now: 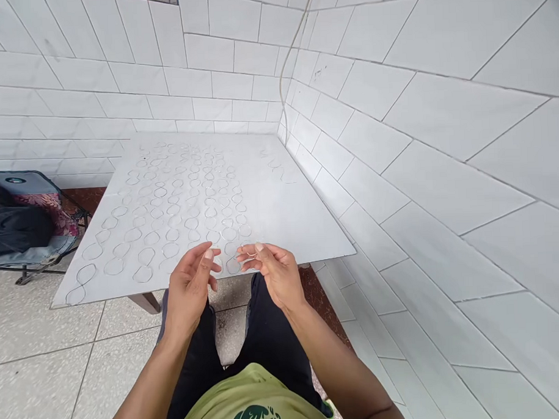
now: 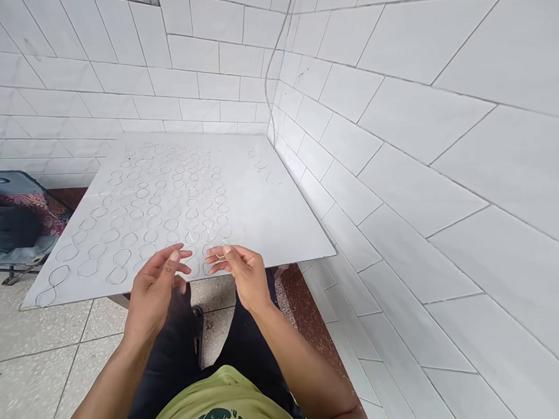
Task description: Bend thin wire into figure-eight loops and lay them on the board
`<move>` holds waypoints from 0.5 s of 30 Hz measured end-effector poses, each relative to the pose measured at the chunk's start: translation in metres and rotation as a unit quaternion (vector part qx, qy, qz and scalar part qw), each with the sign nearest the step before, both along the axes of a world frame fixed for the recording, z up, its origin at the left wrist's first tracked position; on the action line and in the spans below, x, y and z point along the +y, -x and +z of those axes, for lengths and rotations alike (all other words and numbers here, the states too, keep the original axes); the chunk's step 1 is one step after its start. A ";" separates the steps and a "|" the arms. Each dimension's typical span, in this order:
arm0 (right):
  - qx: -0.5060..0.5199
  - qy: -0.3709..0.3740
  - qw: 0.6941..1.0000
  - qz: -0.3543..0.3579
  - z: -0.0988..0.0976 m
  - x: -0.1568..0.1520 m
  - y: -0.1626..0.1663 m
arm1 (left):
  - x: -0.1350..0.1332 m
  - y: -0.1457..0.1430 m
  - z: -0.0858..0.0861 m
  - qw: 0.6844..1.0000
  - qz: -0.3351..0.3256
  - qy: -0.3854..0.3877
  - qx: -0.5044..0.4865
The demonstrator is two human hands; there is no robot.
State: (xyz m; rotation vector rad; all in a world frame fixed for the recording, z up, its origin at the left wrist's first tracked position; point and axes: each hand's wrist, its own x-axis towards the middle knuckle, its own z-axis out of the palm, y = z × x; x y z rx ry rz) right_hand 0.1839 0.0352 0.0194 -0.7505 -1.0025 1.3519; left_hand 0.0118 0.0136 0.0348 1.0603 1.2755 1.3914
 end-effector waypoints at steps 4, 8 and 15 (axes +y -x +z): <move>0.031 0.038 0.998 0.050 -0.012 -0.023 0.016 | 0.004 -0.005 0.001 0.996 -0.013 -0.023 -0.081; 0.000 0.071 0.994 0.084 -0.021 -0.027 0.014 | 0.003 -0.004 -0.008 0.996 -0.009 -0.024 -0.091; -0.286 -0.015 0.955 0.080 -0.030 -0.026 0.006 | 0.003 0.004 -0.023 0.999 -0.031 -0.004 0.036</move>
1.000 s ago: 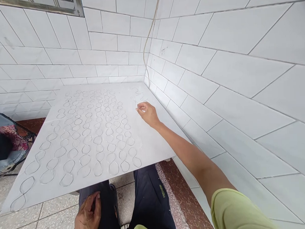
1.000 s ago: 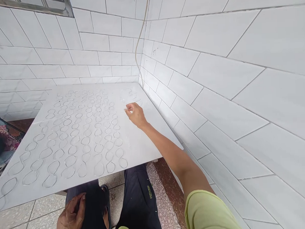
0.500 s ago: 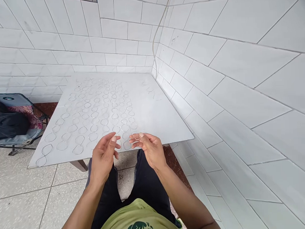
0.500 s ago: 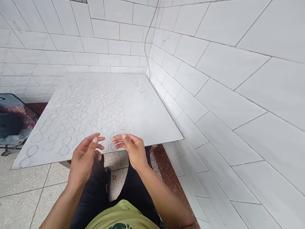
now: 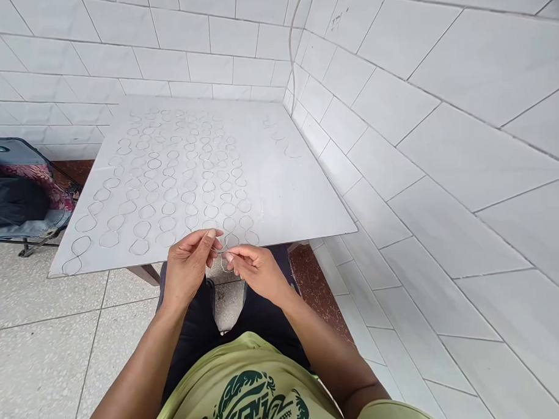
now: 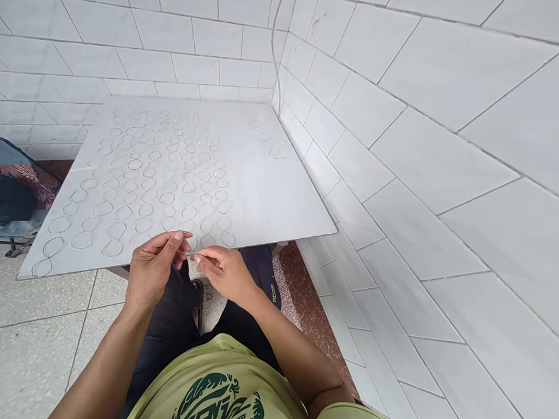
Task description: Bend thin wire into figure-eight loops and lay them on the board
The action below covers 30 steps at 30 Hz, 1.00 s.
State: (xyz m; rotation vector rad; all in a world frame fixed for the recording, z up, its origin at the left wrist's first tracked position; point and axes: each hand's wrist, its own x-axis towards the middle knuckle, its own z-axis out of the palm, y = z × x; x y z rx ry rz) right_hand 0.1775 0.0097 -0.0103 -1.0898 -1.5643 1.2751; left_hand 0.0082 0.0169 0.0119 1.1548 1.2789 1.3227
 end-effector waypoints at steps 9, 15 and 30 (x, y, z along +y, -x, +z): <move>-0.105 -0.104 0.988 -0.036 -0.016 -0.001 0.003 | -0.018 0.003 -0.014 0.991 -0.090 0.097 -0.009; -0.040 -0.029 0.992 -0.113 -0.020 -0.003 0.011 | -0.024 -0.009 -0.019 0.993 -0.071 0.083 -0.054; 0.356 0.203 0.911 -0.046 -0.026 0.000 0.006 | -0.026 -0.008 -0.020 0.978 0.001 0.116 -0.173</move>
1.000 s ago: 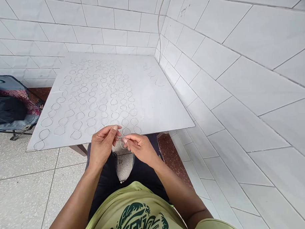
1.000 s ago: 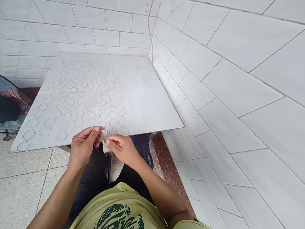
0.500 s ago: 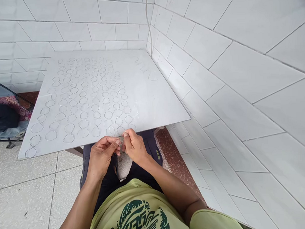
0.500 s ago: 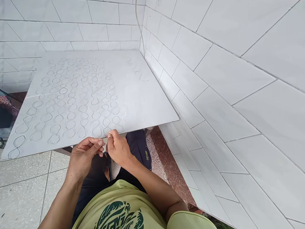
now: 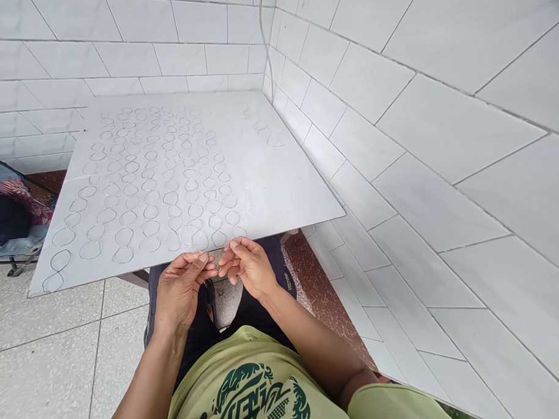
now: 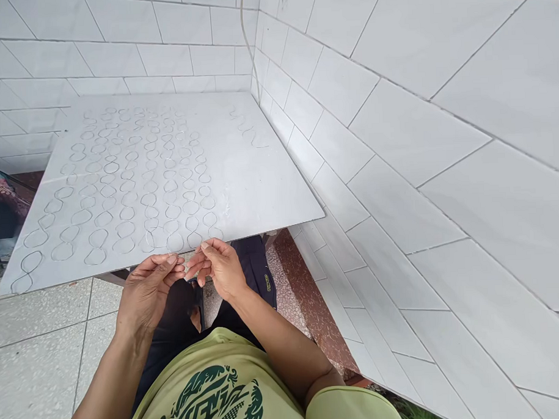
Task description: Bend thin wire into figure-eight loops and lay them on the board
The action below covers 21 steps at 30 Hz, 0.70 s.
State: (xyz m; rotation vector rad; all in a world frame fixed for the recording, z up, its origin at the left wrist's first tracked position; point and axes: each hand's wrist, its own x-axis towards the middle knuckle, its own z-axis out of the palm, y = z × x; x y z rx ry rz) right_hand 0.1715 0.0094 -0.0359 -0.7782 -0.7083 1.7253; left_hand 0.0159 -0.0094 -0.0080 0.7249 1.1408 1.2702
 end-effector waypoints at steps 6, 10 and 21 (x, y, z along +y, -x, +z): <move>-0.047 -0.012 0.998 0.030 -0.007 0.003 -0.011 | 0.002 0.004 0.001 1.000 -0.025 0.010 0.000; -0.178 -0.107 0.978 -0.006 0.011 0.017 -0.040 | 0.002 0.010 0.005 0.997 -0.065 0.005 0.044; -0.440 -0.358 0.818 0.092 0.055 0.044 -0.058 | -0.010 0.005 -0.005 0.841 -0.076 -0.230 0.484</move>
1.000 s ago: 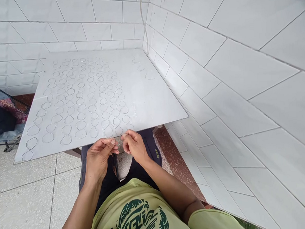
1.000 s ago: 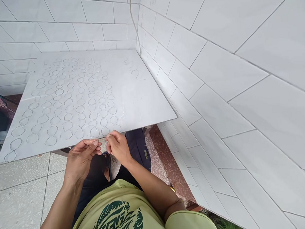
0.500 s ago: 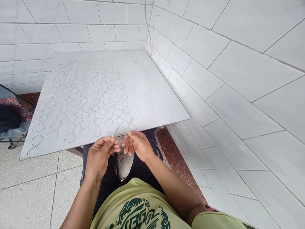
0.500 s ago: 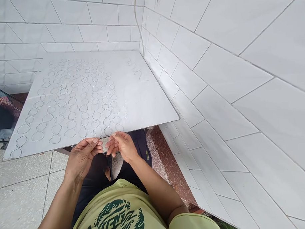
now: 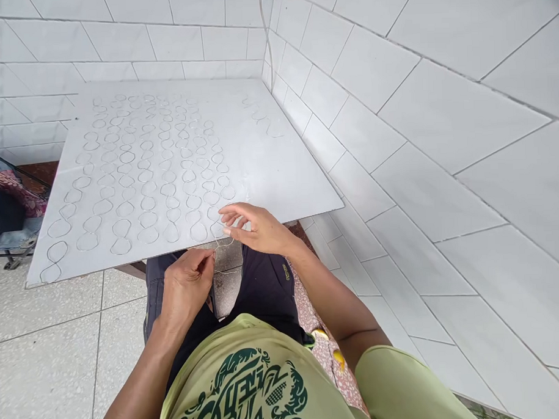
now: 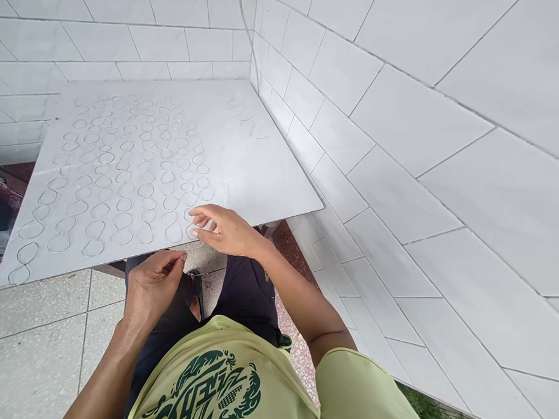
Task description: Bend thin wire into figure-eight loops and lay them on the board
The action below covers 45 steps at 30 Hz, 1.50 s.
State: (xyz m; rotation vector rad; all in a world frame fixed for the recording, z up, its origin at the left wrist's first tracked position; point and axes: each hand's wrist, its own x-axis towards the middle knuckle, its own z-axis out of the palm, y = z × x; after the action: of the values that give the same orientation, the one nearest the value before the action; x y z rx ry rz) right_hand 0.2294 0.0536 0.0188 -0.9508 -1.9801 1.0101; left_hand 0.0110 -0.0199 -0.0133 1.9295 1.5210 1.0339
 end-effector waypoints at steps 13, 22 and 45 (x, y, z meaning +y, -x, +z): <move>-0.321 -0.199 0.920 0.107 -0.009 0.009 0.001 | -0.006 -0.008 -0.006 0.993 -0.058 -0.034 0.097; -0.322 -0.085 0.943 -0.026 -0.006 0.001 0.003 | -0.017 -0.025 -0.016 0.998 -0.009 -0.036 0.052; 0.011 0.223 0.973 -0.065 -0.042 -0.023 0.005 | -0.001 -0.014 -0.007 0.986 0.055 0.121 -0.101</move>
State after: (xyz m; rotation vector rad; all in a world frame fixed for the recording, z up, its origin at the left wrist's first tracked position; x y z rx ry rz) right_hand 0.2240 0.0307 -0.0235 -1.2824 -1.6759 1.4141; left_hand 0.0253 -0.0212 -0.0199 1.5435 1.5715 1.0053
